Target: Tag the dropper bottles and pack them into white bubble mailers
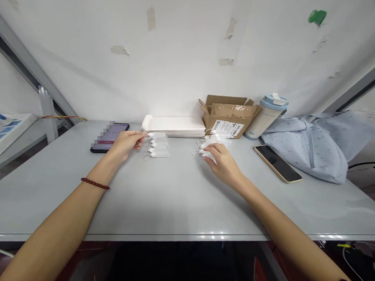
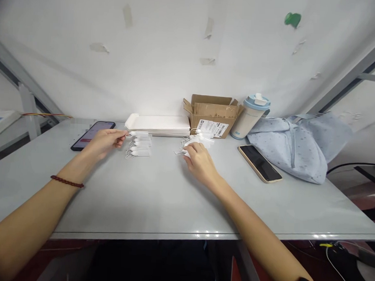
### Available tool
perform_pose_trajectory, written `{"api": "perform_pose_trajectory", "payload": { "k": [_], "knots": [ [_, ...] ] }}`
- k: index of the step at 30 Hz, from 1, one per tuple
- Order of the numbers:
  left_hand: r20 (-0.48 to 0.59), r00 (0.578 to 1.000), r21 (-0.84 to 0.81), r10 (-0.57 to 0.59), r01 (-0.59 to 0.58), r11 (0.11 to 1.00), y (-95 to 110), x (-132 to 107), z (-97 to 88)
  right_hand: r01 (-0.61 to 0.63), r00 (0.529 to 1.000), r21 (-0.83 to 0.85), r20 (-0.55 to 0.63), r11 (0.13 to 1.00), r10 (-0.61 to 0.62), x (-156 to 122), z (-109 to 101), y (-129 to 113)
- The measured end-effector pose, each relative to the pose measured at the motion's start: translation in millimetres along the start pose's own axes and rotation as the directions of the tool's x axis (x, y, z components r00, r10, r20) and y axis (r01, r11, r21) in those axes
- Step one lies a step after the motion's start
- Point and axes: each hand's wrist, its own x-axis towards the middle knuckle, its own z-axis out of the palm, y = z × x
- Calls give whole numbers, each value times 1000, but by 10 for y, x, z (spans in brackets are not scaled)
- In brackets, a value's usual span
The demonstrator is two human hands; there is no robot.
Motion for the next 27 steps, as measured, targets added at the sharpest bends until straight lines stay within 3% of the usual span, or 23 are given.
{"api": "perform_pose_trajectory", "payload": {
  "k": [6, 15, 22, 27],
  "knots": [
    [84, 996, -61, -6, 11, 998, -177, 122, 11, -44, 998, -67, 36, 997, 47, 6, 5, 75],
    [20, 1000, -34, -3, 4, 999, -166, 94, 51, -90, 994, -112, 49, 990, 95, 20, -20, 81],
    [-153, 983, 99, 100, -85, 991, -79, 27, 103, -129, 985, -172, 92, 977, 146, 11, -31, 100],
    [-121, 975, 173, 185, -162, 972, -60, -42, 169, -165, 975, -162, 119, 973, 185, 7, -19, 116]
  ]
}}
